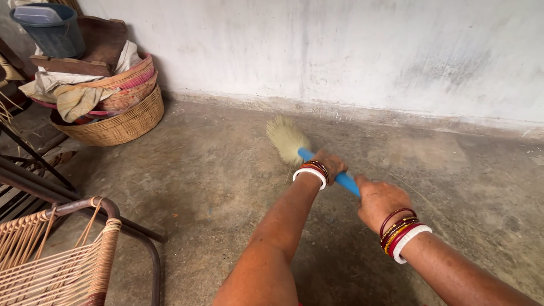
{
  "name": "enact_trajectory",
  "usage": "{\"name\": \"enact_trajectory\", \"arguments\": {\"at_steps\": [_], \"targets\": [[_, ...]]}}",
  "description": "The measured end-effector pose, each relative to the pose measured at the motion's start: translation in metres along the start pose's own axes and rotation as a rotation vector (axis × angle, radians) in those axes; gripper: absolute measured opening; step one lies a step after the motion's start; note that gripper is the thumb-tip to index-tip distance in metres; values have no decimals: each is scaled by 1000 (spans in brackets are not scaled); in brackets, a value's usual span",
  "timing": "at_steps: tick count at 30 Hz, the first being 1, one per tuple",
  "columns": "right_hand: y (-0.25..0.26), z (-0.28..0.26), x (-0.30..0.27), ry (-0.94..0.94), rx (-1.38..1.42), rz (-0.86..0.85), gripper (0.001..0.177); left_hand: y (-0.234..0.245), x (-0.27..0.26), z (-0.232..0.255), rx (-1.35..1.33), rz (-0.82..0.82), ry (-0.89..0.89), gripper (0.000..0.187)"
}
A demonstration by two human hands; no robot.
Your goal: The person sweeps a concrete floor with a blue-handled broom, moving along the base of a white wall and around a wicker basket and chair. The person uses both hands to guide the broom in short strokes, gathering dust and debris along the wall line.
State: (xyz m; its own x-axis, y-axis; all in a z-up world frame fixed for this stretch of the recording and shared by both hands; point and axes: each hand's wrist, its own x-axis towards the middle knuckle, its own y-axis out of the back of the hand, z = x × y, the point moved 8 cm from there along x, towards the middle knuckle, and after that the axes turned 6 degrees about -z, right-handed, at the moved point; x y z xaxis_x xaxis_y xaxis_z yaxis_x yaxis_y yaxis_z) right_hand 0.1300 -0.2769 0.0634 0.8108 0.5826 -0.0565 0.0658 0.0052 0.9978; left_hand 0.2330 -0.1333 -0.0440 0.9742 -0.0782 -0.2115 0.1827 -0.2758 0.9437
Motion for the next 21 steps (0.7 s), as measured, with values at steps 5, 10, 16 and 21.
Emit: {"name": "enact_trajectory", "arguments": {"at_steps": [5, 10, 16, 21], "targets": [[-10, -6, 1, 34, 2, -86, 44, 3, -18, -5, -169, -32, -17, 35], [-23, -19, 13, 121, 25, -60, 40, -18, -21, -24, -222, -60, 35, 34], [-26, -45, 16, 208, 26, -36, 37, -32, -33, -44, -280, -130, 57, 36], [-27, -66, 14, 254, 8, -60, 34, -21, -83, -50, -290, -345, 151, 44]]}}
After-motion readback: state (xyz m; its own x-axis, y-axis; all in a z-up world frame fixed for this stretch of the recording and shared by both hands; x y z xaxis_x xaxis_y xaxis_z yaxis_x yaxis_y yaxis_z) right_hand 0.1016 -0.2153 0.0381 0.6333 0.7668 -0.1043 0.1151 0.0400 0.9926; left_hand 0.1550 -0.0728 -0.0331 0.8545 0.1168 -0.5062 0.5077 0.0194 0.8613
